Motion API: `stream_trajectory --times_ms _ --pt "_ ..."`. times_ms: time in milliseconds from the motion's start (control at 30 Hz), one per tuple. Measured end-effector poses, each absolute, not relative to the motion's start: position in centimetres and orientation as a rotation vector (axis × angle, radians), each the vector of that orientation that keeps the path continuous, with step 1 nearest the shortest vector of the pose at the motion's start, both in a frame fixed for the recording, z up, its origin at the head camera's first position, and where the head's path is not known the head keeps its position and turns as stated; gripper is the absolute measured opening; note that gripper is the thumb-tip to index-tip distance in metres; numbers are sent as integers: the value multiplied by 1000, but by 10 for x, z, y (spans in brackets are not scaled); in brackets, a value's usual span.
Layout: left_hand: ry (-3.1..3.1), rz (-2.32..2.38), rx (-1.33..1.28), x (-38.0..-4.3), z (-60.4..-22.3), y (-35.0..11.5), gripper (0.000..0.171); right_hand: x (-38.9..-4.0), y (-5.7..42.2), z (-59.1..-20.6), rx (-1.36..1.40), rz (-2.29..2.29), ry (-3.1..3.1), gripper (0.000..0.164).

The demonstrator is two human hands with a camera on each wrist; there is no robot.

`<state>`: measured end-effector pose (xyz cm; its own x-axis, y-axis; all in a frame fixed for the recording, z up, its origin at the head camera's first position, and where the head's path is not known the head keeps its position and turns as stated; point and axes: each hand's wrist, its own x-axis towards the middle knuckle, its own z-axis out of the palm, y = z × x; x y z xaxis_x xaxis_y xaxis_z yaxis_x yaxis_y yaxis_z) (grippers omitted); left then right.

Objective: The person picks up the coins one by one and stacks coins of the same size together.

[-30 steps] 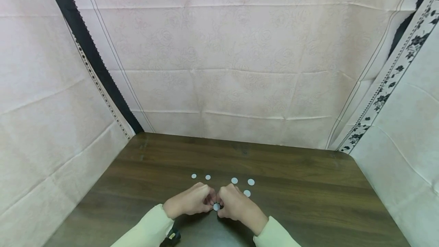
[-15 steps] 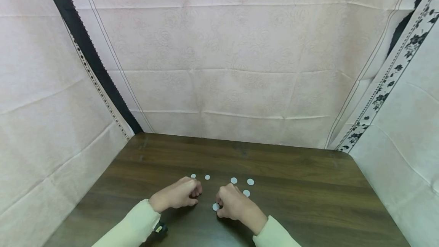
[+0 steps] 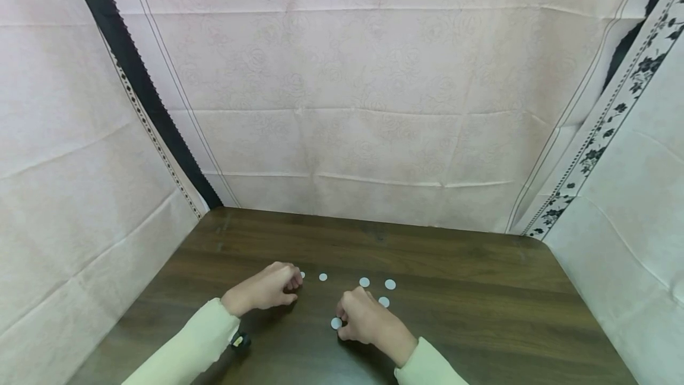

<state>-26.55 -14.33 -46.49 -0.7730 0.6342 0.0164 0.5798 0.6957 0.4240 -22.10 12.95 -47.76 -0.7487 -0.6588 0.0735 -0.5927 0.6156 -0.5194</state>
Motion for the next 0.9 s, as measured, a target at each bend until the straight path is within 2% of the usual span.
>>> stream_trajectory --times_ms 900 --pt "2746 443 935 -325 -465 -145 21 -219 130 -476 -1045 -776 2731 13"
